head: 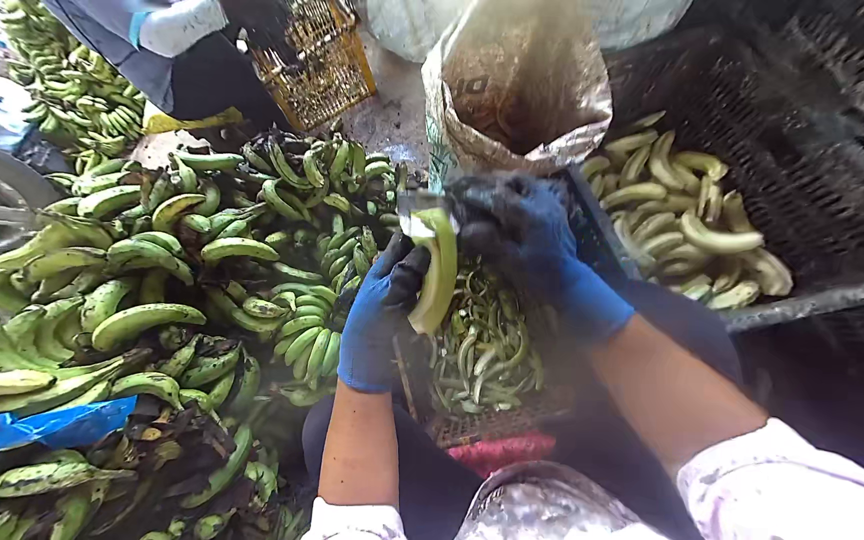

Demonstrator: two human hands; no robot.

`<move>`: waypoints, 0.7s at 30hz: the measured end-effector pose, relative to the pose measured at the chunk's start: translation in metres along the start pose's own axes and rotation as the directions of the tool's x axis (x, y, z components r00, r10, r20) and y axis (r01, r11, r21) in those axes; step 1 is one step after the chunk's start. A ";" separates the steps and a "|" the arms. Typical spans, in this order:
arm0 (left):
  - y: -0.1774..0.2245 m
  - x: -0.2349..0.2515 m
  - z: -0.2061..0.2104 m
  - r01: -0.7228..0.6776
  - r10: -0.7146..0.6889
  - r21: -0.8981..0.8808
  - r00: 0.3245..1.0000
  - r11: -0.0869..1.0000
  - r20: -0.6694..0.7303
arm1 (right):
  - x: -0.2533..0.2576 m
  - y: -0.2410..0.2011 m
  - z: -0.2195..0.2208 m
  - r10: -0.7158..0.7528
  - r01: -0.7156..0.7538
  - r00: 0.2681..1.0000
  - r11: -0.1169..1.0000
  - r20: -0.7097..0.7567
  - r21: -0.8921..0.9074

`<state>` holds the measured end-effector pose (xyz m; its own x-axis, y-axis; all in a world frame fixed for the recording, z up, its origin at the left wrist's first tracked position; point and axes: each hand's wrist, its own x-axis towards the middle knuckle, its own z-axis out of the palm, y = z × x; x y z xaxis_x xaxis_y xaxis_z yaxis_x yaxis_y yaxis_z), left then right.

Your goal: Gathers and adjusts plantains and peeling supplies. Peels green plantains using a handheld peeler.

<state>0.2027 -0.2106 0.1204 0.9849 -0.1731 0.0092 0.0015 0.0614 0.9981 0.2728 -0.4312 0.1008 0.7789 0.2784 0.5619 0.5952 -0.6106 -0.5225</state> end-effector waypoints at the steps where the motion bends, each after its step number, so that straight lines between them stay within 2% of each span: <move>1: -0.001 0.002 -0.001 -0.034 0.033 -0.031 0.999 0.999 -0.039 | -0.006 -0.005 0.001 0.005 -0.005 1.000 1.000 -0.003 -0.008; 4: 0.005 0.005 -0.001 -0.134 0.132 -0.030 0.989 0.991 -0.061 | -0.013 -0.013 -0.002 0.015 -0.015 0.999 1.000 -0.032 -0.003; 7: 0.013 -0.005 0.003 -0.090 0.074 0.086 0.982 0.992 0.175 | 0.003 0.002 -0.010 -0.009 0.009 0.999 1.000 -0.052 -0.004; 9: 0.006 -0.006 0.006 -0.107 0.059 0.205 0.972 0.973 0.230 | 0.013 0.018 -0.016 0.013 -0.013 0.999 1.000 -0.035 -0.001; 11: 0.002 -0.003 0.006 -0.089 0.081 0.147 0.995 0.985 0.060 | 0.015 0.023 -0.019 0.081 -0.079 0.992 0.997 -0.095 0.027; 12: 0.003 0.001 0.006 -0.078 0.081 0.062 0.996 0.995 -0.044 | 0.012 0.021 -0.017 0.106 -0.100 0.985 0.994 -0.135 0.054; 14: 0.008 0.012 0.011 -0.119 0.061 -0.217 0.964 0.969 -0.258 | -0.002 0.012 -0.005 0.064 -0.059 0.977 0.998 -0.205 0.031; 15: 0.010 0.017 0.015 -0.178 0.042 -0.375 0.938 0.910 -0.344 | -0.011 0.003 0.005 -0.002 -0.001 0.973 1.000 -0.233 -0.014; 17: 0.013 0.026 0.019 -0.327 0.062 -0.645 0.915 0.690 -0.398 | -0.029 -0.014 0.022 -0.152 0.137 0.948 0.988 -0.281 -0.075; 18: 0.011 0.029 0.017 -0.383 0.089 -0.725 0.908 0.572 -0.409 | -0.035 -0.018 0.028 -0.219 0.196 0.927 0.975 -0.306 -0.103; 19: 0.008 0.031 0.017 -0.428 0.095 -0.731 0.888 0.531 -0.450 | -0.038 -0.021 0.030 -0.264 0.235 0.914 0.964 -0.310 -0.127; 20: 0.005 0.031 0.018 -0.442 0.096 -0.718 0.878 0.538 -0.469 | -0.038 -0.021 0.030 -0.284 0.253 0.911 0.958 -0.299 -0.137; 21: 0.001 0.027 0.020 -0.435 0.113 -0.672 0.877 0.599 -0.467 | -0.034 -0.021 0.029 -0.271 0.247 0.923 0.961 -0.272 -0.122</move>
<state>0.2262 -0.2354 0.1227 0.9449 0.3141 0.0922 -0.3109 0.7729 0.5531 0.2394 -0.4066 0.0737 0.5036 0.2207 0.8352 0.7401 -0.6089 -0.2854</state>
